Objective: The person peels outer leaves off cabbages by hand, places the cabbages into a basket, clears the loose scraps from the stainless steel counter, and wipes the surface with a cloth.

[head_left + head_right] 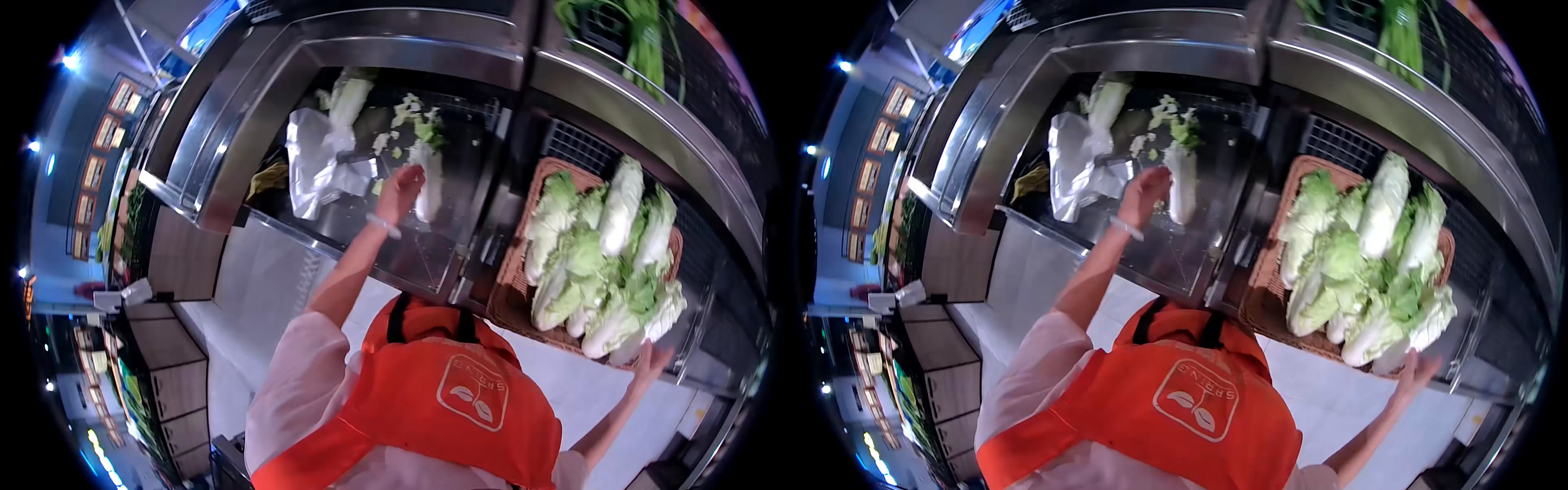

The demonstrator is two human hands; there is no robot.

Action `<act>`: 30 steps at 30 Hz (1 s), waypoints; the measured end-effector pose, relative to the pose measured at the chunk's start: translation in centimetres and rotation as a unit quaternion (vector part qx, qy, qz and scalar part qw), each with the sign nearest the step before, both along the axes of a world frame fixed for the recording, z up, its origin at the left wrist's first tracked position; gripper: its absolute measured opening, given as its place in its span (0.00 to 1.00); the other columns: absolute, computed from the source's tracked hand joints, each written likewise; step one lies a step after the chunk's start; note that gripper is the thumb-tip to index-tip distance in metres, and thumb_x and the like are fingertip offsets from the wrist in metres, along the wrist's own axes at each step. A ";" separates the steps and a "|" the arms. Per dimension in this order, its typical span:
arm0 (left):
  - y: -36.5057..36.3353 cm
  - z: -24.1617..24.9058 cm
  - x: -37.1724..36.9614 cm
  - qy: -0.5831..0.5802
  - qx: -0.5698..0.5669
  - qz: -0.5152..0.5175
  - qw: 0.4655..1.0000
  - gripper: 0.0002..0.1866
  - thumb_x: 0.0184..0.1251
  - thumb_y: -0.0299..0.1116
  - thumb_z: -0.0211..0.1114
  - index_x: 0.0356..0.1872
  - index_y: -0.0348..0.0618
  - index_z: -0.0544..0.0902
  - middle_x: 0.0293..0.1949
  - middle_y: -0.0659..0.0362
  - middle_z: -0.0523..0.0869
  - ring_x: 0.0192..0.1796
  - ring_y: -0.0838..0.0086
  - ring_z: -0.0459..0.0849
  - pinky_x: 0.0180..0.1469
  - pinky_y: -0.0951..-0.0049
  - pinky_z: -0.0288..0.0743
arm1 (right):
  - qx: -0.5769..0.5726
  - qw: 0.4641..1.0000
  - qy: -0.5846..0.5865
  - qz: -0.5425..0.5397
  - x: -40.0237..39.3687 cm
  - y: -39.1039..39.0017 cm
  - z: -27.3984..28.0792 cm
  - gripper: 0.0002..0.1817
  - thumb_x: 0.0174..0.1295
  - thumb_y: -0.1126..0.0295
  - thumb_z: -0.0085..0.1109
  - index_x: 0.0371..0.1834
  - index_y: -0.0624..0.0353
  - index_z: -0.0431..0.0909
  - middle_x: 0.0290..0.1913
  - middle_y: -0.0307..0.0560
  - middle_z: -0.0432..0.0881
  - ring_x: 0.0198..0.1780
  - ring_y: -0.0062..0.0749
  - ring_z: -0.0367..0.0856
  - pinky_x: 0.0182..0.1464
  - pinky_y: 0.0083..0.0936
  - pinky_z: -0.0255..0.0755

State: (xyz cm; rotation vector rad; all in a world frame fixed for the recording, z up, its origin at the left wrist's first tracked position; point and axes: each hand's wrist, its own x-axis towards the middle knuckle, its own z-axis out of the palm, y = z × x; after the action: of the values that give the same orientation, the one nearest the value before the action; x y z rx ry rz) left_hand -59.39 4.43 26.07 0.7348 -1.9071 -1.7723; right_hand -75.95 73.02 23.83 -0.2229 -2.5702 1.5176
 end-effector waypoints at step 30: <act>-11.8 3.5 1.6 0.318 0.548 -0.256 0.730 0.39 0.59 0.61 0.50 0.67 0.47 0.60 0.64 0.51 0.66 0.64 0.57 0.67 0.62 0.54 0.64 | -0.235 0.915 -0.169 0.281 13.7 -46.0 9.0 0.21 0.67 0.70 0.50 0.60 0.68 0.65 0.53 0.54 0.76 0.48 0.34 0.79 0.49 0.28 0.75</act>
State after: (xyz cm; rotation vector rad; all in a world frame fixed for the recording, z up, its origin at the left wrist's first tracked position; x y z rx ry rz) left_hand -57.79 -7.41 29.57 -0.2038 -0.4538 -2.9651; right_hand -62.29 27.02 32.82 0.2582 -2.5992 2.5049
